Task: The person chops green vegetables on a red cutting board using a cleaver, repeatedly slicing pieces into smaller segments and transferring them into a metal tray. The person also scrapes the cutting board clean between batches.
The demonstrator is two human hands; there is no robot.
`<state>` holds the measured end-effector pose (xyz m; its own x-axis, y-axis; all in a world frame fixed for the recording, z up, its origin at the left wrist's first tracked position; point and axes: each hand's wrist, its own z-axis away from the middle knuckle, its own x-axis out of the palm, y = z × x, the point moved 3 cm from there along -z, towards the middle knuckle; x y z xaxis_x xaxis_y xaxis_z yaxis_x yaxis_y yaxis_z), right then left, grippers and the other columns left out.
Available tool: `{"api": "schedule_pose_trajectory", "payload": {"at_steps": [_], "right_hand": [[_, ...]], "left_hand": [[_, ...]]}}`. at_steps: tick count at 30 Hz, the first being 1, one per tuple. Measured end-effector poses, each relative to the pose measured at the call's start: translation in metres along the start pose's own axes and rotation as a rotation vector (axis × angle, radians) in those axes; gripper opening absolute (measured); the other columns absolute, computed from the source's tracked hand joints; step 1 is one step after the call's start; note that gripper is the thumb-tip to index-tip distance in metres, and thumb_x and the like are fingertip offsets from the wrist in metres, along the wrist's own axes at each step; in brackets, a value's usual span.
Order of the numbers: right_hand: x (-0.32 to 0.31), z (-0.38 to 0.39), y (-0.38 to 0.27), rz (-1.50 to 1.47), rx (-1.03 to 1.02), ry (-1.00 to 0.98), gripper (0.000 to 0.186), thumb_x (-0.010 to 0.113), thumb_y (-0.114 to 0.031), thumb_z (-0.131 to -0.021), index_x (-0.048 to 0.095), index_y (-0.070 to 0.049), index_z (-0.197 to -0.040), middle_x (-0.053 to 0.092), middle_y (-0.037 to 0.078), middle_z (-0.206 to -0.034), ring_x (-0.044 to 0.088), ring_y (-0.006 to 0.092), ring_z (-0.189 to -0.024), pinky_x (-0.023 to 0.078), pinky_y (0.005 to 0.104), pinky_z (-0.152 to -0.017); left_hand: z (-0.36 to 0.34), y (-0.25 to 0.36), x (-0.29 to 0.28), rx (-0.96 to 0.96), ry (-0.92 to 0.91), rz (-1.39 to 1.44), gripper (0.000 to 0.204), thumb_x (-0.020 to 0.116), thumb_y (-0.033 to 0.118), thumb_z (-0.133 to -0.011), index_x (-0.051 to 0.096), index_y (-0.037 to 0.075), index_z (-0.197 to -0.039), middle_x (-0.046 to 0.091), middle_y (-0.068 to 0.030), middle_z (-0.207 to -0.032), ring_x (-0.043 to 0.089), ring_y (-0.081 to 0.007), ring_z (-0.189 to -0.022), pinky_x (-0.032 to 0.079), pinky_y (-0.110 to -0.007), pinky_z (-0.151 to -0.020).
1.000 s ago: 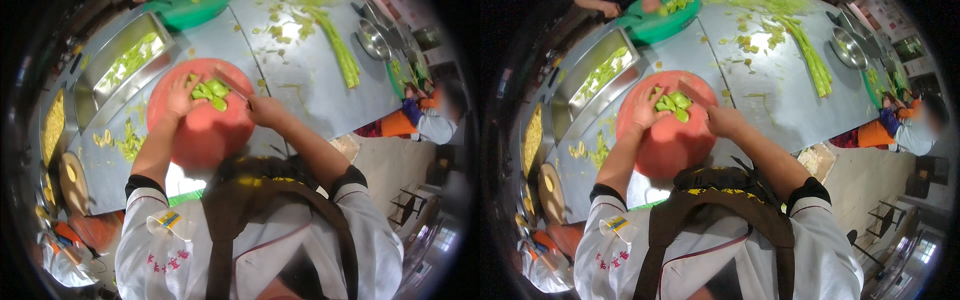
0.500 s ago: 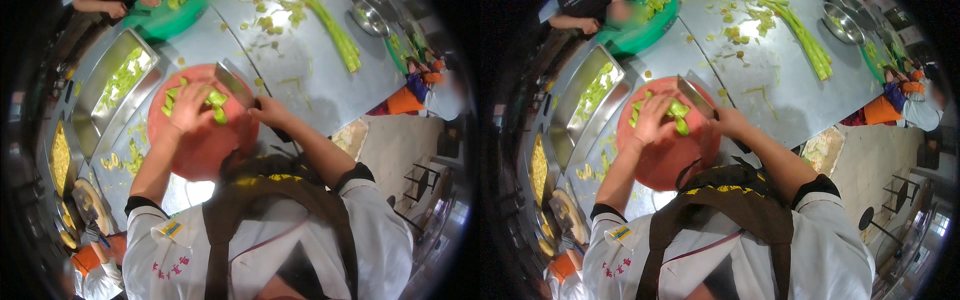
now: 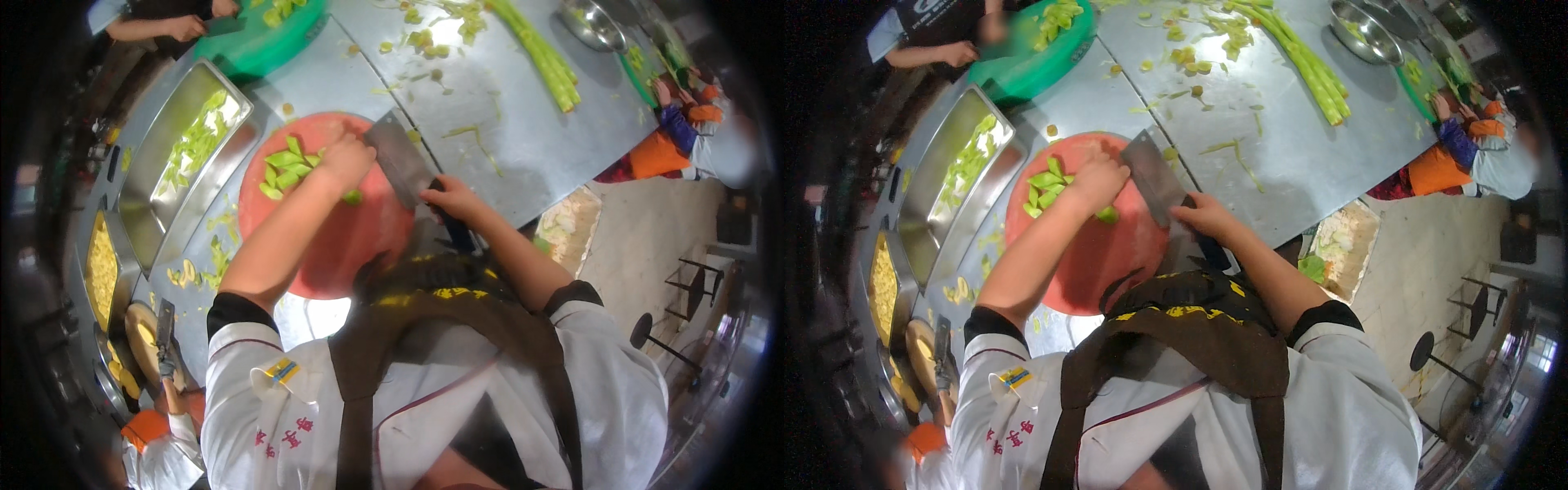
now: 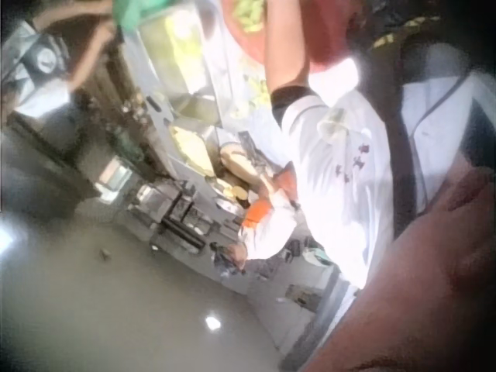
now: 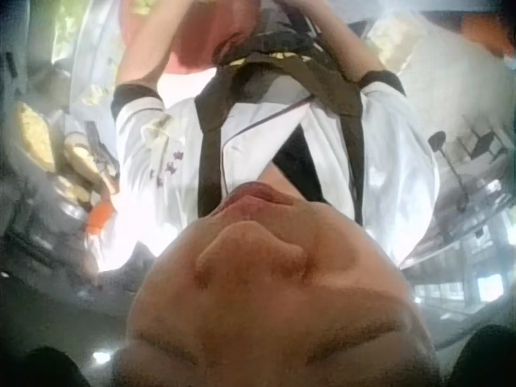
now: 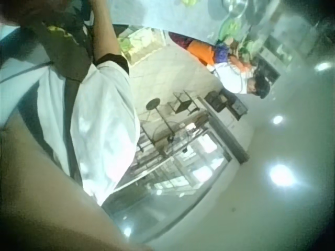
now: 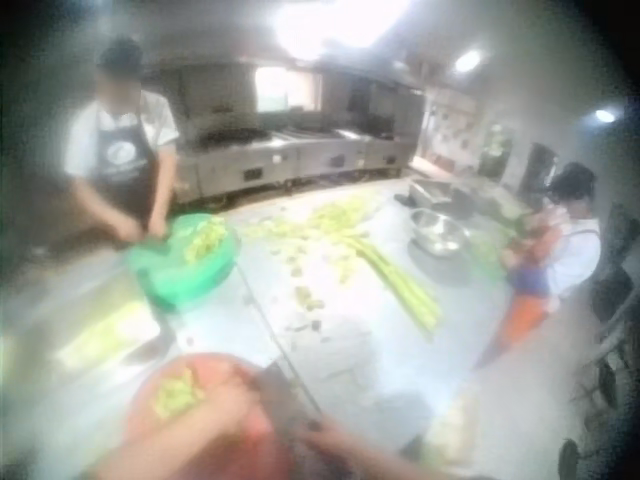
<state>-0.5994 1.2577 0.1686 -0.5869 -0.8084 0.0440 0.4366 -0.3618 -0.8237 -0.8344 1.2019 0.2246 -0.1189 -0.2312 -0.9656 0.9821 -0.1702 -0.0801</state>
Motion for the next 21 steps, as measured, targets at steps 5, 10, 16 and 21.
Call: {"api": "schedule_pose_trajectory", "payload": {"at_steps": [5, 10, 16, 21], "right_hand": [[0.003, 0.01, -0.005, -0.032, 0.007, -0.031, 0.024, 0.07, -0.025, -0.091, 0.059, -0.004, -0.097, 0.057, 0.005, -0.07, 0.055, 0.0152, -0.055, 0.047, 0.031, -0.049], [0.0, 0.015, -0.003, 0.024, 0.015, -0.034, 0.024, 0.07, -0.026, -0.091, 0.059, -0.005, -0.097, 0.058, 0.005, -0.071, 0.055, 0.0154, -0.055, 0.047, 0.0315, -0.05], [-0.003, 0.025, -0.001, -0.023, 0.051, 0.059, 0.024, 0.069, -0.025, -0.09, 0.057, -0.004, -0.093, 0.054, 0.003, -0.07, 0.057, 0.014, -0.06, 0.046, 0.0327, -0.047], [0.013, 0.038, -0.041, 0.642, -0.211, 0.133, 0.033, 0.069, -0.031, -0.089, 0.059, -0.001, -0.097, 0.064, 0.016, -0.079, 0.064, 0.0284, -0.069, 0.051, 0.0411, -0.061]], "left_hand": [[-0.009, -0.004, 0.006, -0.03, -0.065, 0.031, 0.018, 0.058, 0.009, -0.083, 0.068, 0.007, -0.098, 0.07, -0.0156, -0.096, 0.062, -0.0377, -0.1, 0.031, -0.059, -0.109], [0.01, 0.002, -0.025, -0.138, -0.008, 0.218, 0.022, 0.06, 0.009, -0.081, 0.067, 0.004, -0.102, 0.069, -0.0176, -0.104, 0.061, -0.0381, -0.107, 0.041, -0.052, -0.101], [0.091, 0.012, -0.028, -0.305, 0.281, 0.869, 0.029, 0.067, 0.012, -0.078, 0.063, 0.003, -0.105, 0.067, -0.0195, -0.092, 0.065, -0.0352, -0.085, 0.051, -0.042, -0.076], [0.175, 0.026, 0.073, -0.542, 0.439, 1.02, 0.038, 0.068, 0.008, -0.081, 0.062, 0.003, -0.118, 0.064, -0.0196, -0.109, 0.065, -0.0336, -0.097, 0.051, -0.039, -0.085]]}}
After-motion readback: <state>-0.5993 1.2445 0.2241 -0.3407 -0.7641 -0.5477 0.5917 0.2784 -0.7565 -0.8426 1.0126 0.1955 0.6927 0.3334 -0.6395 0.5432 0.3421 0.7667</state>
